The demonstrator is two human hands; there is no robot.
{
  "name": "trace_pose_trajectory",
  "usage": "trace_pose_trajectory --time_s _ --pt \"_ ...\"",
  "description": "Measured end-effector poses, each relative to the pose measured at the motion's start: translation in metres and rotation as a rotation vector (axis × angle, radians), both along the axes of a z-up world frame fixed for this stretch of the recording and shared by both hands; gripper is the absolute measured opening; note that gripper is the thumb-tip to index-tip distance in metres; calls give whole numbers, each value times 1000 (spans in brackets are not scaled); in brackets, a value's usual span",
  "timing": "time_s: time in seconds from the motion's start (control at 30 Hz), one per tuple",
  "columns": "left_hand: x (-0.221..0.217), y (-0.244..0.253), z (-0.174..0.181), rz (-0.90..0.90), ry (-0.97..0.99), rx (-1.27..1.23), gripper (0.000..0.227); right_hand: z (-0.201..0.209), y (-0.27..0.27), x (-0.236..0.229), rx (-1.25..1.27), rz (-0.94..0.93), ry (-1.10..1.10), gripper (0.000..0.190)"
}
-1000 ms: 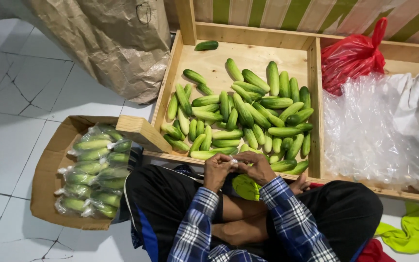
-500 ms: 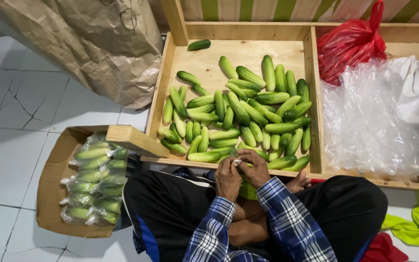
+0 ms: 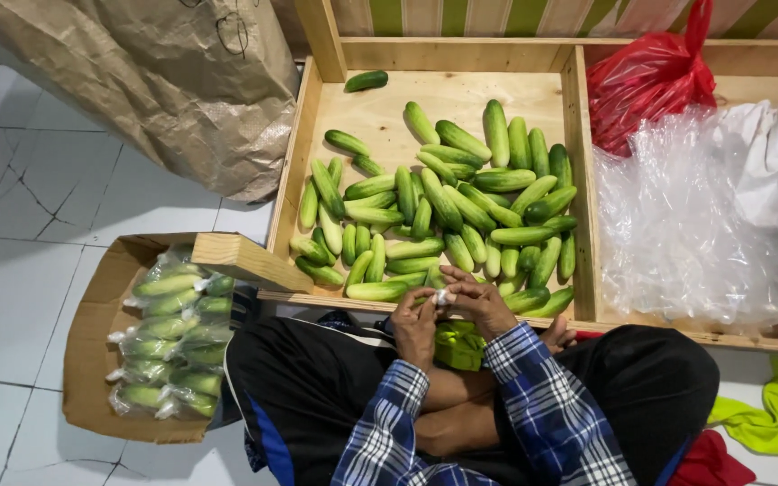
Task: Packing cucumbers into small plastic bags and placing them into a cardboard box
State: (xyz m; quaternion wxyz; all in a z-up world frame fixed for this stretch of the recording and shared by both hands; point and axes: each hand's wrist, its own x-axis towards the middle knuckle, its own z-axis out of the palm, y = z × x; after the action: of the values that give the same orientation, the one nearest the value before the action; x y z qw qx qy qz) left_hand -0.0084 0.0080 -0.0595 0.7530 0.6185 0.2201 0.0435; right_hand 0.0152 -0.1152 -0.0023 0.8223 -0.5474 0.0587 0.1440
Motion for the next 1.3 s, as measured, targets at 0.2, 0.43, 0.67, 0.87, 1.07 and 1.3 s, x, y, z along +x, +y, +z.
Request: trace_pose_trajectory --time_s 0.2,0.43,0.67,0.87,1.07,1.3 --pt "8 -2 -11 92 12 -173 16 6 3 1 15 28 31 18" --pt "-4 1 17 -7 -82 -70 22 -16 6 3 -9 -53 -1 18" --pt "-5 -4 10 134 3 131 11 -31 6 6 -118 -26 -54 19" --pt "-7 -3 21 79 31 354 9 -24 11 2 -147 -63 -101 23" --pt "-2 7 11 6 32 227 10 -22 10 5 -140 -35 -133 40" --pt "-5 5 -9 16 37 -259 21 -67 -2 11 -54 -118 -22 19"
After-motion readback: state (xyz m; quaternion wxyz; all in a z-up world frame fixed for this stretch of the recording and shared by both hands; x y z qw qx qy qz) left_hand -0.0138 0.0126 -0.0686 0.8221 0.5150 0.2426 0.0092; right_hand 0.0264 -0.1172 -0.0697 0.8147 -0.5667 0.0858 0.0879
